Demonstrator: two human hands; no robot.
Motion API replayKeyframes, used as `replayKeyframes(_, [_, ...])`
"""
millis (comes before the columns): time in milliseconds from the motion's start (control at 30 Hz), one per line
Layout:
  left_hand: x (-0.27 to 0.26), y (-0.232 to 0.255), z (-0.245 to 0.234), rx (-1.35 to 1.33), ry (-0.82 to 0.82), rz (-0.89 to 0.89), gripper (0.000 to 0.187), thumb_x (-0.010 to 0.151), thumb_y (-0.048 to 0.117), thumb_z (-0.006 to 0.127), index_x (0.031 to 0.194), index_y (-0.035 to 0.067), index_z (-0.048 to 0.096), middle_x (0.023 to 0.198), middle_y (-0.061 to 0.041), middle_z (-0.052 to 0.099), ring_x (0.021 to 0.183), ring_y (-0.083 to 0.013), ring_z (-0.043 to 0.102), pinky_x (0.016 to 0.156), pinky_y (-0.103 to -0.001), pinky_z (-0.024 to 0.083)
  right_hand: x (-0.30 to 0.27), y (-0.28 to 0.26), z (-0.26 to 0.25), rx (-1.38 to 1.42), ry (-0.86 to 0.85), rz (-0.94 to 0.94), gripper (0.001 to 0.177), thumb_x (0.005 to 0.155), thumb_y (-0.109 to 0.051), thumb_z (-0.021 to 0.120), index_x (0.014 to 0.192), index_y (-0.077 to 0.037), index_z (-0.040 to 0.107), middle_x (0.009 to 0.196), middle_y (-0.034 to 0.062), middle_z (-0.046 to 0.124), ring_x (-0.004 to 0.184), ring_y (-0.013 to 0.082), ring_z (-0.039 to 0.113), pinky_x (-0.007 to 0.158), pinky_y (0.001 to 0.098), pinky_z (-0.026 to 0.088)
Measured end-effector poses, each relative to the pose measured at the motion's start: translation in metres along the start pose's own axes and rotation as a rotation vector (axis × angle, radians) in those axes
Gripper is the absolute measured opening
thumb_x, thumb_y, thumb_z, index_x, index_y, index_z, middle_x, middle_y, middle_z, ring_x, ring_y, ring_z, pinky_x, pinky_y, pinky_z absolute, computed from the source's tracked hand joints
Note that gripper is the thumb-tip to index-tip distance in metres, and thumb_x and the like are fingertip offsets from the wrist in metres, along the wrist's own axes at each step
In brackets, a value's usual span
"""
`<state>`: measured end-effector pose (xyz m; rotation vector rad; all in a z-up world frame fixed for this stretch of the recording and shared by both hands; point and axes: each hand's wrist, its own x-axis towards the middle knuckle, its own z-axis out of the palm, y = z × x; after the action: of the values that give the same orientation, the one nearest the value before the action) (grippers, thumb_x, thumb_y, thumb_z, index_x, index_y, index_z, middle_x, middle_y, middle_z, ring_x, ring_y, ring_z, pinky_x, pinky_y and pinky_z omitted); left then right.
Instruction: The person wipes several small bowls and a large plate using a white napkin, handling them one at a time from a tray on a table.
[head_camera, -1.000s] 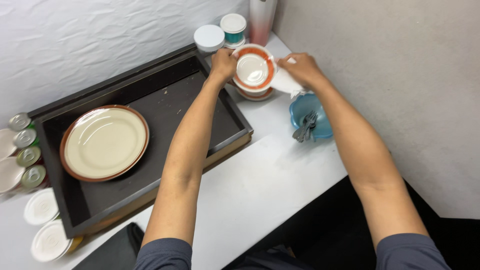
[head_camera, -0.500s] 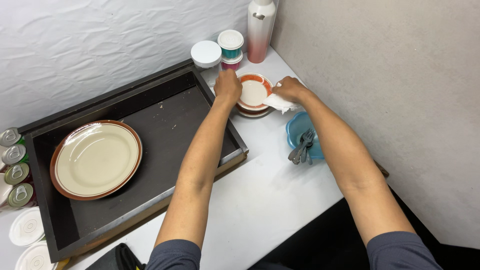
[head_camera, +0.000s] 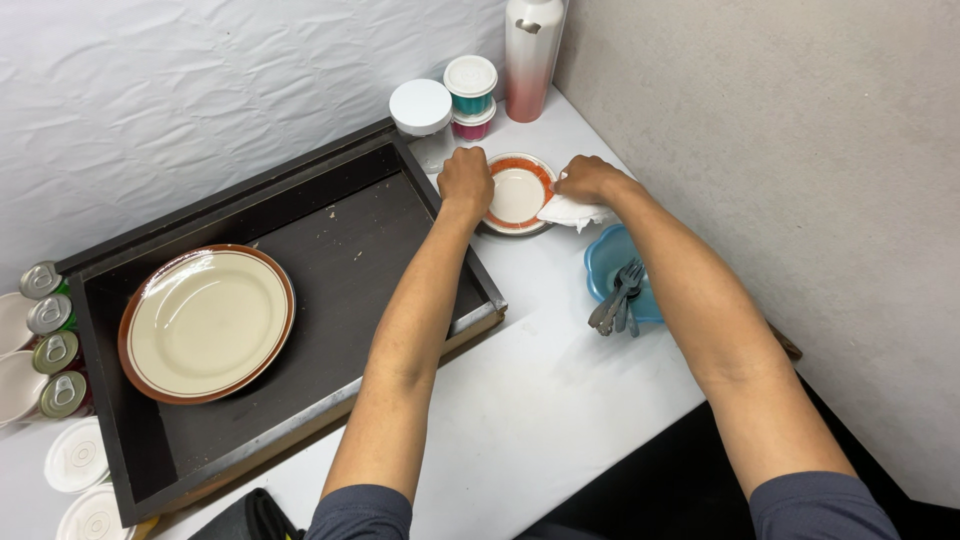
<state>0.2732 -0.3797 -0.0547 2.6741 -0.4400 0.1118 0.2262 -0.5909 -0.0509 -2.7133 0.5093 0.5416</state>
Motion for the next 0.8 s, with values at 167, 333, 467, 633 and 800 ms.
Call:
replayKeyframes(167, [0.001,-0.002,0.005,0.003,0.015,0.023,0.013,0.090,0.007,0.068,0.101,0.001,0.073,0.110,-0.021,0.068,0.102,-0.0395,0.069,0.080,-0.049,0.061,-0.005,-0.004,-0.005,-0.068,-0.013,0.005,0.042,0.092,-0.039,0.063,0.130,-0.022,0.070,0.126,0.0103,0.071,0.112,0.0245,0.069,0.098,0.0406,0.054])
replayKeyframes(333, [0.004,-0.005,0.008,0.006,0.029,0.041,0.014,0.087,0.004,0.069,0.100,0.000,0.072,0.109,-0.022,0.068,0.100,-0.0398,0.069,0.078,-0.048,0.061,-0.024,-0.019,-0.014,-0.139,0.001,0.018,0.040,0.094,-0.041,0.061,0.130,-0.025,0.070,0.128,0.0071,0.069,0.116,0.0238,0.066,0.099,0.0419,0.053])
replayKeyframes(467, [0.004,-0.003,0.008,0.026,-0.058,-0.026,0.013,0.089,0.006,0.070,0.100,0.001,0.073,0.110,-0.020,0.069,0.103,-0.0382,0.071,0.079,-0.046,0.063,-0.039,-0.026,-0.014,-0.141,0.030,0.057,0.035,0.095,-0.038,0.060,0.126,-0.026,0.071,0.119,0.0057,0.074,0.107,0.0207,0.072,0.093,0.0393,0.057])
replayKeyframes(633, [0.003,0.002,0.007,0.000,-0.157,-0.106,0.024,0.096,0.021,0.068,0.107,0.000,0.072,0.114,-0.021,0.069,0.106,-0.0383,0.069,0.082,-0.046,0.062,-0.049,-0.027,-0.014,-0.173,0.033,0.078,0.041,0.100,-0.043,0.055,0.119,-0.012,0.074,0.109,0.0100,0.078,0.099,0.0201,0.076,0.088,0.0374,0.060])
replayKeyframes(800, [0.007,0.007,0.019,-0.114,-0.192,-0.187,0.030,0.093,0.024,0.071,0.112,0.001,0.070,0.119,-0.022,0.067,0.109,-0.0392,0.067,0.088,-0.046,0.060,-0.045,-0.010,-0.012,-0.094,0.086,0.061,0.043,0.097,-0.044,0.057,0.120,-0.011,0.072,0.116,0.0122,0.074,0.104,0.0251,0.073,0.090,0.0419,0.057])
